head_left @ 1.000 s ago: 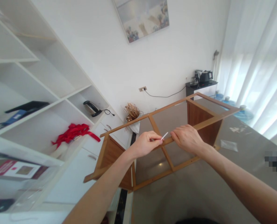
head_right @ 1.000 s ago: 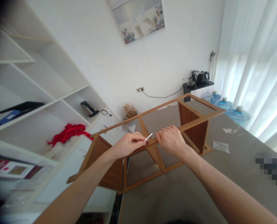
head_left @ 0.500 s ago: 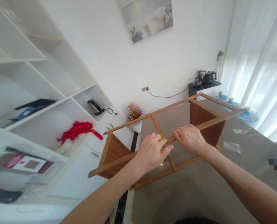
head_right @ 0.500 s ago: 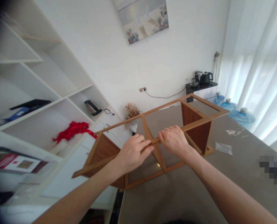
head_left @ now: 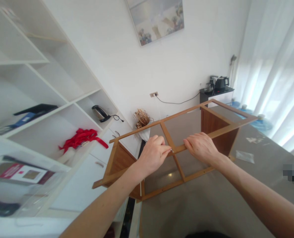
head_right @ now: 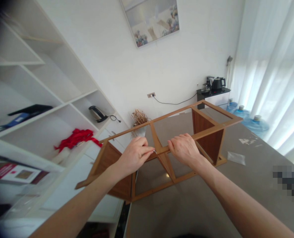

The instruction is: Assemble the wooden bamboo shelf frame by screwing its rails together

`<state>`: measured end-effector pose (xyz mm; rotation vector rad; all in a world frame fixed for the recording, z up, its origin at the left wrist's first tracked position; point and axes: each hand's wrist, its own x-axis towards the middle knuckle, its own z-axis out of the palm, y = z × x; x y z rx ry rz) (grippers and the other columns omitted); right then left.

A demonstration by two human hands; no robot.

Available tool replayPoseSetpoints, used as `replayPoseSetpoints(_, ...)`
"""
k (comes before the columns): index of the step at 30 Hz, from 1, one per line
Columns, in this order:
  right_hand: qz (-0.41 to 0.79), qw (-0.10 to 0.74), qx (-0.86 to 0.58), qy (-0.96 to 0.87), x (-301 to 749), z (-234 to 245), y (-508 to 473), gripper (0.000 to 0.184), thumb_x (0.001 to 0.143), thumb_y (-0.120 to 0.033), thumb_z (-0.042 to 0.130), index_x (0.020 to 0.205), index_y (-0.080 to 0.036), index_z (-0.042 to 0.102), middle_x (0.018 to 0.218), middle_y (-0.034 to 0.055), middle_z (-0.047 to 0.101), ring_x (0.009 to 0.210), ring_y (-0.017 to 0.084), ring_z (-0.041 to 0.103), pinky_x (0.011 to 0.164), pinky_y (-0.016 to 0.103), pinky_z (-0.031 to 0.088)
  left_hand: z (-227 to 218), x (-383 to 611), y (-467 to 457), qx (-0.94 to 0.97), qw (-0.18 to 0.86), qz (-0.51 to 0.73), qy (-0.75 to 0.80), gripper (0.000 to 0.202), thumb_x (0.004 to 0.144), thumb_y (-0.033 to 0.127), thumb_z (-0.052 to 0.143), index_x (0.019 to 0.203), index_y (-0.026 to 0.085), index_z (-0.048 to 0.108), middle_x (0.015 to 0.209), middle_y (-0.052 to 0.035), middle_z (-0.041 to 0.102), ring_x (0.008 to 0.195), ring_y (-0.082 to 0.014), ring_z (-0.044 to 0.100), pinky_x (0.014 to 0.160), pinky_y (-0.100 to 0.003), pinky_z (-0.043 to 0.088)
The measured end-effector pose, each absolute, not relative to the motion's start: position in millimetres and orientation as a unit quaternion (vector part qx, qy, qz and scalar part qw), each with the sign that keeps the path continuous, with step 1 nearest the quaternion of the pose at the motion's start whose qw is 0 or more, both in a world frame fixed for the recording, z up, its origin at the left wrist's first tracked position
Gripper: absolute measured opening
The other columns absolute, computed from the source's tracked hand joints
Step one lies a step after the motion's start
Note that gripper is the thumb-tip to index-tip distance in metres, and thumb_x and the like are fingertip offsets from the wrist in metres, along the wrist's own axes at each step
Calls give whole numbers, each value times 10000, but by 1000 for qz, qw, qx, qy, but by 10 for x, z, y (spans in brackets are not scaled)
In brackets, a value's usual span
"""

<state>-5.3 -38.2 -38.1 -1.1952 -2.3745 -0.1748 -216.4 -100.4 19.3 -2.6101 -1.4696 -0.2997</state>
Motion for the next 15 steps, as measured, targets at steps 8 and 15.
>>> replayPoseSetpoints(8,-72,242,-435,-864,-47,-385,-380,418,936,-268,367,610,-181,614,643,46,672,646,163,554,670,324,227,164,-1989,-1012,-877,110,-66,-463,270,962,231,378,885,133,617,786,-65,559,796,-191,509,785,-349,432)
replayPoseSetpoints(15,-69,241,-440,-862,-55,-381,-380,424,934,-273,369,604,-181,619,643,50,674,635,161,553,668,321,236,60,-1892,-956,-885,47,-125,-446,302,942,121,368,1131,149,601,842,-70,597,837,-189,535,778,-339,459)
